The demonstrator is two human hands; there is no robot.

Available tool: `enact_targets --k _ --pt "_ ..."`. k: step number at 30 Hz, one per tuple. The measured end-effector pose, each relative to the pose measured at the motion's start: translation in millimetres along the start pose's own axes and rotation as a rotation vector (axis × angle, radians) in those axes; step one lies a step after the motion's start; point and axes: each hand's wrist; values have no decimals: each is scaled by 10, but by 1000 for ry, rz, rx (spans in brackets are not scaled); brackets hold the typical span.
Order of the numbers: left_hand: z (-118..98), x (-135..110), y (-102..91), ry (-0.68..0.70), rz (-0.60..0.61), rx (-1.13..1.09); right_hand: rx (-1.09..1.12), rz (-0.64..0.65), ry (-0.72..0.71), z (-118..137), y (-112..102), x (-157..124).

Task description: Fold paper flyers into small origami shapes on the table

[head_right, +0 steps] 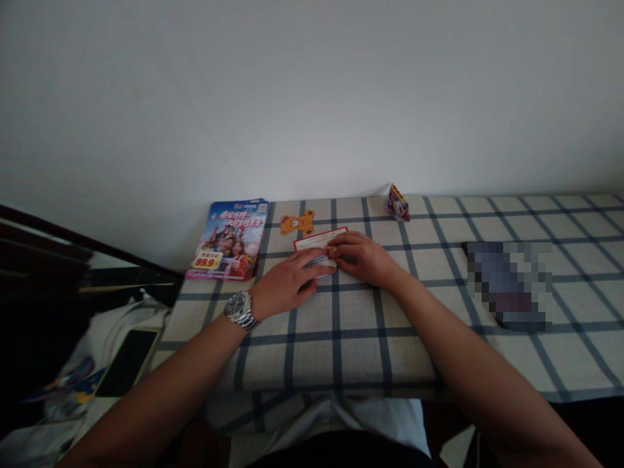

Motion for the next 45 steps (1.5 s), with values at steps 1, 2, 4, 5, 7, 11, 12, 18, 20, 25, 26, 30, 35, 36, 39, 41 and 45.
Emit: enact_targets --k 1,2,4,5,7,11,12,18,20,25,26,30,35,36,39,41,45 --pt "2 -2 4 -1 0 0 -1 -3 -3 3 1 2" --pt "3 -5 9 -2 -1 1 -4 -7 -3 5 2 4" --pt "6 -11 20 -2 -7 7 -11 -14 3 6 5 6" --pt "8 -14 25 -3 -11 11 -10 -16 5 4 6 6" --pt "13 -20 34 -4 -18 17 -1 -13 5 -2 9 6" --pt "28 -27 39 1 -18 13 18 -6 21 -12 9 4" --pt "32 -27 38 5 -17 12 20 -2 26 -10 9 4" --pt "34 -26 33 -4 -11 21 -51 -38 66 59 -2 14" --pt "33 -26 35 -6 -15 22 -127 -50 72 85 -12 14" --pt "31 -27 38 -11 -18 22 -268 -52 55 127 -59 -3" --pt "31 -27 39 -13 -19 23 -278 -47 54 132 -69 -6" --pt "29 -24 42 -15 -10 23 -328 -15 52 148 -84 -11" --pt "26 -23 45 -26 -5 33 -339 83 115 180 -51 -2" --pt "26 -23 45 -22 -7 33 -339 90 139 190 -44 2" --pt "27 -25 46 -16 -10 35 -331 86 201 222 -31 19" --pt "28 -25 48 -16 -13 39 -306 71 224 240 -26 32" --pt "23 -21 46 -15 -18 38 -288 25 256 245 -22 58"
Point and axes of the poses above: each hand's wrist, its own x-axis towards the middle knuckle, its own y-axis out of the palm, z = x × y, and after that the axes turned 9 degrees about -z, right-handed
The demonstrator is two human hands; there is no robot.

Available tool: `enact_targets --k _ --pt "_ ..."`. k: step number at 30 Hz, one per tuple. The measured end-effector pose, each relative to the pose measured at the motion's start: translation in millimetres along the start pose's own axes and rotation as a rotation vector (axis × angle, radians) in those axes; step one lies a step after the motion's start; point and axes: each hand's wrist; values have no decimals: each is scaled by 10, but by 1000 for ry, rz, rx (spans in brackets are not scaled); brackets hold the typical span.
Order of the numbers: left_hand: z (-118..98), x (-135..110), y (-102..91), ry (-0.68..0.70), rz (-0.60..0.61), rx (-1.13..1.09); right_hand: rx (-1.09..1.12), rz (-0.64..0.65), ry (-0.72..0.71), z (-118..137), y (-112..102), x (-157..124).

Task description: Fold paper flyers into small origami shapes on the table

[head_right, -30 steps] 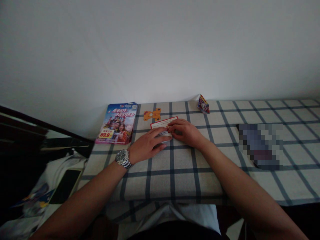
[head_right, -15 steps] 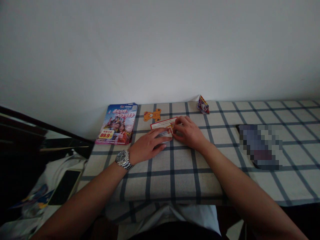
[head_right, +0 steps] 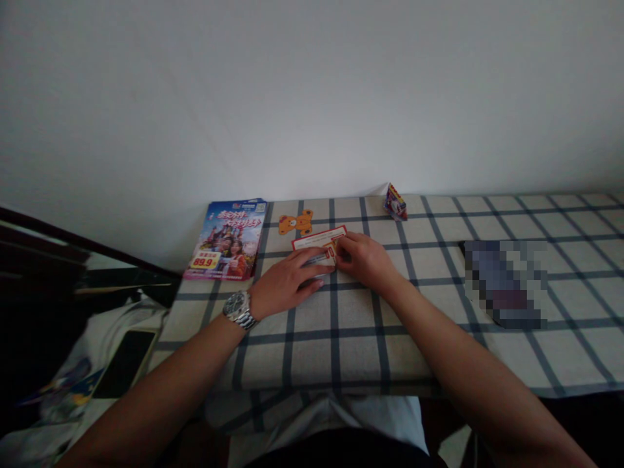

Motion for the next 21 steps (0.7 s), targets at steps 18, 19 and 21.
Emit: enact_targets --k 18,19,21 --pt "-2 5 -9 -5 8 -24 -67 -165 201 -278 37 107" --pt "-3 6 -10 -3 8 -25 -71 -175 215 -292 36 116" --pt "-5 6 -10 -4 6 -27 -79 -198 235 -320 36 131"
Point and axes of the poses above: each hand's wrist, its own x-axis towards the middle knuckle, its own y-axis out of the palm, z = x × y, and after that the axes turned 9 degrees about -z, right-handed
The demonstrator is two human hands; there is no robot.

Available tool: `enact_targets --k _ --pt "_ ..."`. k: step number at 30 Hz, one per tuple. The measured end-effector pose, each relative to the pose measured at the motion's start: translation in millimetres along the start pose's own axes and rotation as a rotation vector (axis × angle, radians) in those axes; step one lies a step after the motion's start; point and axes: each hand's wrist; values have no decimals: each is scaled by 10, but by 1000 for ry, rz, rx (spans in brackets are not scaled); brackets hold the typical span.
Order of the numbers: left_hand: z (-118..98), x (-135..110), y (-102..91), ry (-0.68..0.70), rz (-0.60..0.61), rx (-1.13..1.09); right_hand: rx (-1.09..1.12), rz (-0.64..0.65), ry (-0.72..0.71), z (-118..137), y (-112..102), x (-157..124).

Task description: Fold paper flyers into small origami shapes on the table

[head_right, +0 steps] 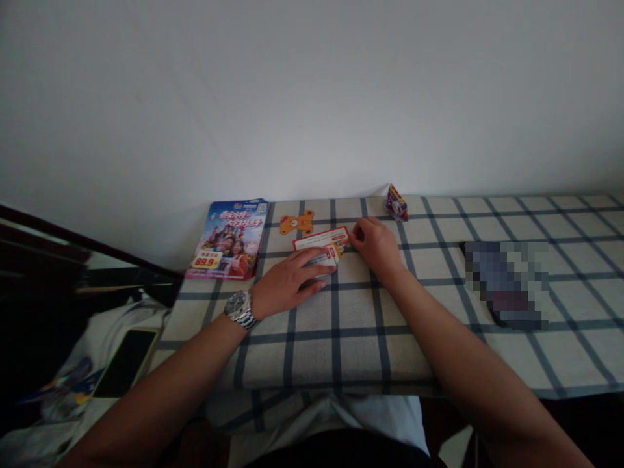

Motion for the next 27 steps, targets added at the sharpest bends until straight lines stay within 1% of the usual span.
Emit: enact_targets --k 3,8,13,18,21,24,27 --pt "-4 -3 -1 -6 2 7 10 -18 13 -28 -1 15" --pt "-8 -8 -6 -10 7 18 68 1 -15 -19 -63 -26" --pt "-8 -12 -8 -9 7 25 152 110 -132 58 -145 -109" --pt "-10 -12 -11 -6 2 27 170 233 -204 141 -166 -173" --pt "-9 -14 -8 -2 0 26 138 289 -243 183 -154 -195" --pt "-9 -17 -1 -9 5 31 59 278 -241 195 -136 -190" --pt "-10 -19 -1 -11 2 26 -2 229 -206 158 -120 -154"
Point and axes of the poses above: each hand's wrist, its own x-axis towards the middle knuckle, its own y-axis out of the palm, z = x × y, and after that the axes turned 9 degrees about -z, right-handed
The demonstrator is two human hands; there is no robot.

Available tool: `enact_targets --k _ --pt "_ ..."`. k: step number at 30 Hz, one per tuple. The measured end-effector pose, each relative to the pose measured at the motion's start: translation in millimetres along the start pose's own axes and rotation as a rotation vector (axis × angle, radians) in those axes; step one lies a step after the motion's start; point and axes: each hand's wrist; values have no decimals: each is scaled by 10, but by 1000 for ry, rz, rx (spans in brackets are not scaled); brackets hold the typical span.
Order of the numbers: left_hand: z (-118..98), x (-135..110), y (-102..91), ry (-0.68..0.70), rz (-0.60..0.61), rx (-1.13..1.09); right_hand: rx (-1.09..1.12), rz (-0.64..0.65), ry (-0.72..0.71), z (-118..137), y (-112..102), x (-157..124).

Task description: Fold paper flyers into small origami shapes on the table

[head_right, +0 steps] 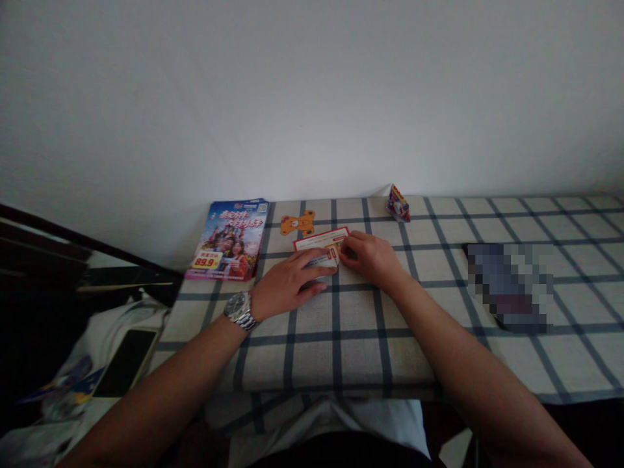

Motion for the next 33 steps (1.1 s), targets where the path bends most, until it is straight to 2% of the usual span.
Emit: enact_targets --k 9,17,33 --pt "-3 7 -14 0 9 -7 30 -126 112 -185 30 91" --pt "-8 9 -11 -5 12 5 9 -178 149 -188 61 104" --pt "-21 8 -27 -5 15 -4 -4 -143 154 -131 30 89"
Point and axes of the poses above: each hand's wrist, its own x-axis towards the middle knuckle, its own y-axis out of the palm, z = x × y, and after that the axes turned 9 degrees about -z, right-handed
